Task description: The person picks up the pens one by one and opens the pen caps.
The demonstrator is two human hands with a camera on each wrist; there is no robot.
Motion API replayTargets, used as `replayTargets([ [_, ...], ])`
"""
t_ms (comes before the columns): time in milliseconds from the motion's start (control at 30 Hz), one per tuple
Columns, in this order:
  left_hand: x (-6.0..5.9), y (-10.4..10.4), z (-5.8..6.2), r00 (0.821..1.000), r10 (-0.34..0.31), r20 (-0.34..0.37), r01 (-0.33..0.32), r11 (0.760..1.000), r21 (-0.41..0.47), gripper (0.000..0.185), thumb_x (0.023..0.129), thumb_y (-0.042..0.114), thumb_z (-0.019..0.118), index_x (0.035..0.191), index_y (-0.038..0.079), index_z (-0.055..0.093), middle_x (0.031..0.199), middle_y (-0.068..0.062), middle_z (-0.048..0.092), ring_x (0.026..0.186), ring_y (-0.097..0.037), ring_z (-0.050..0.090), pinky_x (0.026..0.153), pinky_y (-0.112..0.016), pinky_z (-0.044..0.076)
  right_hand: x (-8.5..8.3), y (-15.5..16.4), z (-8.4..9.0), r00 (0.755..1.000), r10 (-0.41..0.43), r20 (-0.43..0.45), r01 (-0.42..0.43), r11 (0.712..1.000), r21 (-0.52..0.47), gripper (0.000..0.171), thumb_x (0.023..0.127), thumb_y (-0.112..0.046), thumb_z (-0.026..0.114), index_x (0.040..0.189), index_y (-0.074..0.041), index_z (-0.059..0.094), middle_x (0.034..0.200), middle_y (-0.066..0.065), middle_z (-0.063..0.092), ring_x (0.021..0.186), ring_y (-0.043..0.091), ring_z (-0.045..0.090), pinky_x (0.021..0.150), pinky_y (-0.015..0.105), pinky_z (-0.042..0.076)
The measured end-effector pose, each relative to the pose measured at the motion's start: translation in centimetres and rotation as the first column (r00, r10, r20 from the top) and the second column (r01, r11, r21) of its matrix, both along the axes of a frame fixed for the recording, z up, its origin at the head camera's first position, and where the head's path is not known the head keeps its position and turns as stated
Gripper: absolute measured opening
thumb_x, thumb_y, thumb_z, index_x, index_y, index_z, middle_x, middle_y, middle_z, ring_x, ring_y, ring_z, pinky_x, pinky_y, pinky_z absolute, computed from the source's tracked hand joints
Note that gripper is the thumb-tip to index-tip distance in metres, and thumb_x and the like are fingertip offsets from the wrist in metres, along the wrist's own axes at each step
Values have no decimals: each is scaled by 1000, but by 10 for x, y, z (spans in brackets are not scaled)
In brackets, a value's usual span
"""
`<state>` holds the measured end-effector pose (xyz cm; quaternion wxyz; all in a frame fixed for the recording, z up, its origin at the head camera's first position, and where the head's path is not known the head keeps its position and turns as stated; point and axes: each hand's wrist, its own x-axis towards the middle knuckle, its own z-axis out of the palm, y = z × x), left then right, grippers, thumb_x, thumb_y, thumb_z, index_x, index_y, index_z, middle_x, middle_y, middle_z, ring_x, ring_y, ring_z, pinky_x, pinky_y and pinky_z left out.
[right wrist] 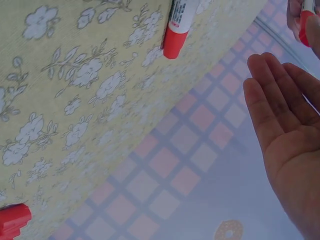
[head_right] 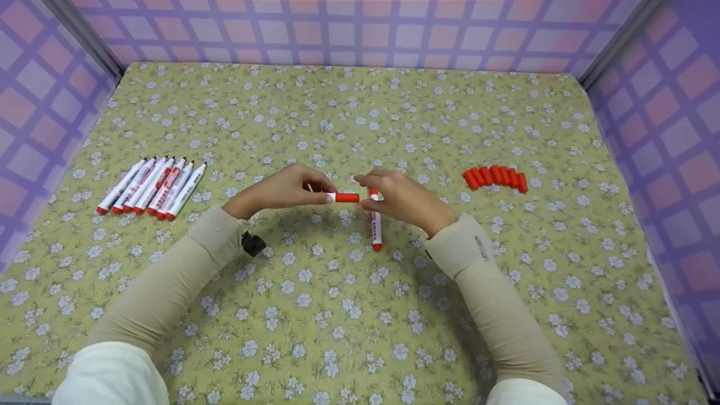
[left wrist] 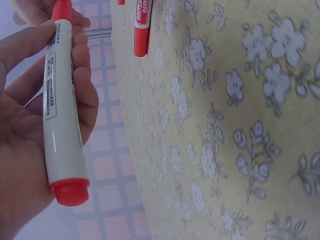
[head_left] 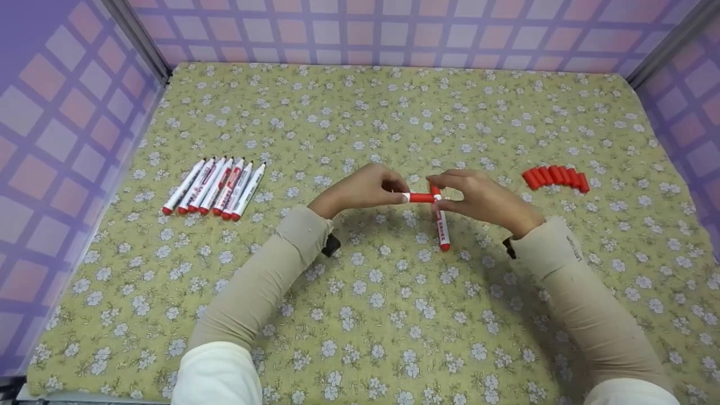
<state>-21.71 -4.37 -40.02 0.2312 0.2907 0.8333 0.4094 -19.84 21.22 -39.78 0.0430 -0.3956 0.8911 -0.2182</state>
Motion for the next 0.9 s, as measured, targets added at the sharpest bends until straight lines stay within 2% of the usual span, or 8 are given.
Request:
replayTargets([
  [233,5,0,4,995,-23,-94,22,1000,-12,21,95,20,62,108,7,72,100,-5,69,84,-15,62,75,-29,51,2,-11,1,999,41,21,-42,999,13,47,89,-17,69,132,-3,57,119,16,65,101,28,66,80,42,56],
  [533,10,-1,8,976,-27,-218,17,999,-47,23,97,18,58,113,6,70,106,-7,67,87,-16,59,78,-30,50,4,-25,4,998,63,1,-63,998,18,39,91,-20,66,126,-3,62,109,11,68,91,21,66,76,37,56],
  [700,12,-1,10,951,-42,-307,20,997,-76,24,96,17,59,112,4,70,108,-9,68,94,-18,62,83,-31,51,3,-31,5,995,90,-44,-90,996,8,32,94,-21,62,121,-3,65,101,10,69,81,17,66,70,33,56],
  [900,17,1,10,891,-71,-448,4,989,-148,23,96,19,59,112,5,69,107,-9,67,97,-20,60,85,-31,50,4,-38,5,995,73,-67,-72,997,17,28,96,-18,60,117,-1,67,91,10,67,69,14,62,61,28,53],
])
